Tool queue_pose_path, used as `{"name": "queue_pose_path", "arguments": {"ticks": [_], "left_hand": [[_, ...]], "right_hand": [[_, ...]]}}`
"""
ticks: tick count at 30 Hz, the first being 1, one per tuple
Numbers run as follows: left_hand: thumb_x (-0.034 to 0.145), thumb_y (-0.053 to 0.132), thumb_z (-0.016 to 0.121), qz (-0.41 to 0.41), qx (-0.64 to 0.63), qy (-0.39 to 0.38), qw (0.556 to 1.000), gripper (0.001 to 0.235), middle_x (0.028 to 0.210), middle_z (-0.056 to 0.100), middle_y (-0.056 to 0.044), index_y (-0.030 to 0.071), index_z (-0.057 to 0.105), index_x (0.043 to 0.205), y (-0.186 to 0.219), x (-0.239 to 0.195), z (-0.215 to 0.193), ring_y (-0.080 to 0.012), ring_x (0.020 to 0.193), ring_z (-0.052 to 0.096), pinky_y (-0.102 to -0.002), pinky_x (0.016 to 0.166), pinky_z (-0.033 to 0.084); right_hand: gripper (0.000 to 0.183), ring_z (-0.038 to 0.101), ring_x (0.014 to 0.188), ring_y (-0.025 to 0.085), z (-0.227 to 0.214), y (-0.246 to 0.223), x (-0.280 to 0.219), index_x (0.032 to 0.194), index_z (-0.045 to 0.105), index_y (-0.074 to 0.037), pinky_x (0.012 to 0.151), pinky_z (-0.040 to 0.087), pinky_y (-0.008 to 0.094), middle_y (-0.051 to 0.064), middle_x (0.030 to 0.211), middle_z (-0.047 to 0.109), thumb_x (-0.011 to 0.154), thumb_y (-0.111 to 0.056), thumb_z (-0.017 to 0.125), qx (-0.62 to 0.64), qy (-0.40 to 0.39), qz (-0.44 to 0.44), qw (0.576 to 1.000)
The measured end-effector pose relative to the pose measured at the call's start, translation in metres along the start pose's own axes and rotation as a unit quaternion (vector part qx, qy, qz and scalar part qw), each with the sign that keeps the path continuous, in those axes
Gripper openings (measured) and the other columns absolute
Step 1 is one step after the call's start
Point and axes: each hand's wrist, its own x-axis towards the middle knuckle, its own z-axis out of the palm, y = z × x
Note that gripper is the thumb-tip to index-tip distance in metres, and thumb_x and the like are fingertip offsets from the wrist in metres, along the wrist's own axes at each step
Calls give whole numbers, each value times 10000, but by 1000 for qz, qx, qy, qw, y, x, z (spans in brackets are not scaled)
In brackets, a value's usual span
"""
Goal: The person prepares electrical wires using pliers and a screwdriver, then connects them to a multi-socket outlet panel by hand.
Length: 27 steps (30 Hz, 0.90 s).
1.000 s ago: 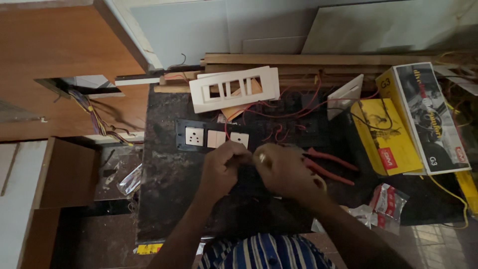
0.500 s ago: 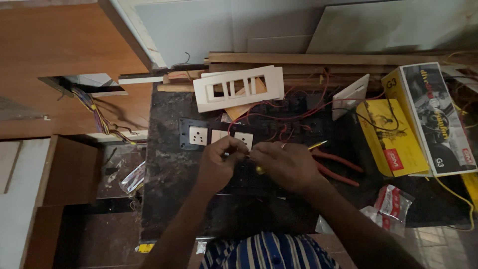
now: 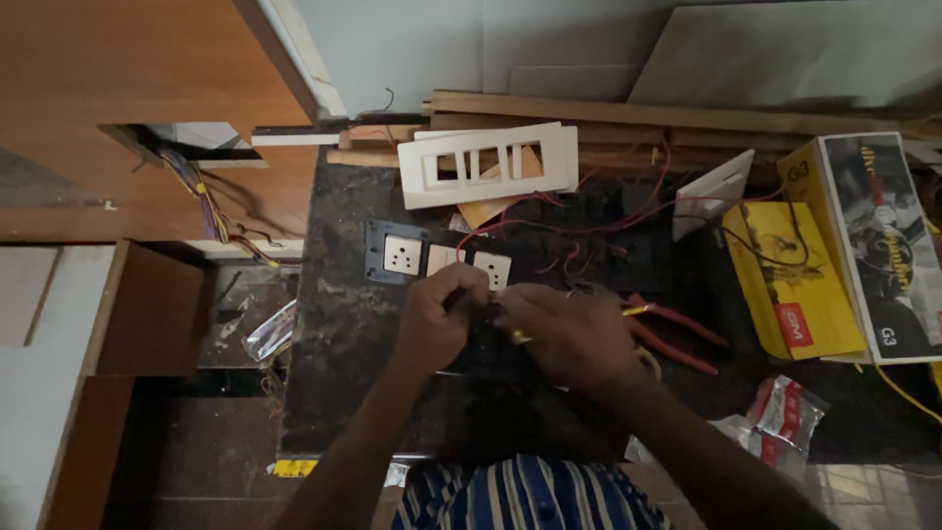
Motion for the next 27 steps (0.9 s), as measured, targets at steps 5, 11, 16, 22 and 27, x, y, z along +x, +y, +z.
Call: {"name": "queue_pose_path", "arguments": {"ticks": [5,11,16,22,27], "left_hand": [[826,-178,555,-46,-5,-12,999,221,881,721,-38,19,636,883,3,-2,4,-91,850,653,-253,777,533],[785,-178,556,18,75,52,996,226,925,711,-43,14,626,883,-1,-8,19,-109,895,688,-277,813,544],[883,-140,611,-42,-2,62,997,159,885,699,-27,16,642,887,-14,-7,21,-101,858,649,-265,803,535],[928,-129,640,-9,-20,85,996,160,886,669,-3,27,621,898,-22,-6,28,-84,844,620,-241,780,521],[865,-177,572,28,77,109,991,214,877,651,-16,22,633,914,-12,-3,34,-92,843,623,-246,768,510]], "right_hand": [[182,727,748,255,2,0,7,1041,733,-70,652,551,386,97,889,745,903,-188,720,8,-17,44,999],[231,657,721,219,9,8,9,987,758,-19,653,512,358,107,853,734,942,-244,733,258,-105,448,849],[302,734,917,319,1,23,-5,1161,730,-116,725,588,419,125,1101,751,866,-147,677,36,-37,21,998],[166,718,869,357,19,47,2,1008,726,-107,712,555,473,149,997,736,894,-226,703,-74,-182,55,979],[265,745,677,288,19,55,22,854,771,-20,641,548,389,188,806,755,873,-281,730,235,-138,369,889]]}}
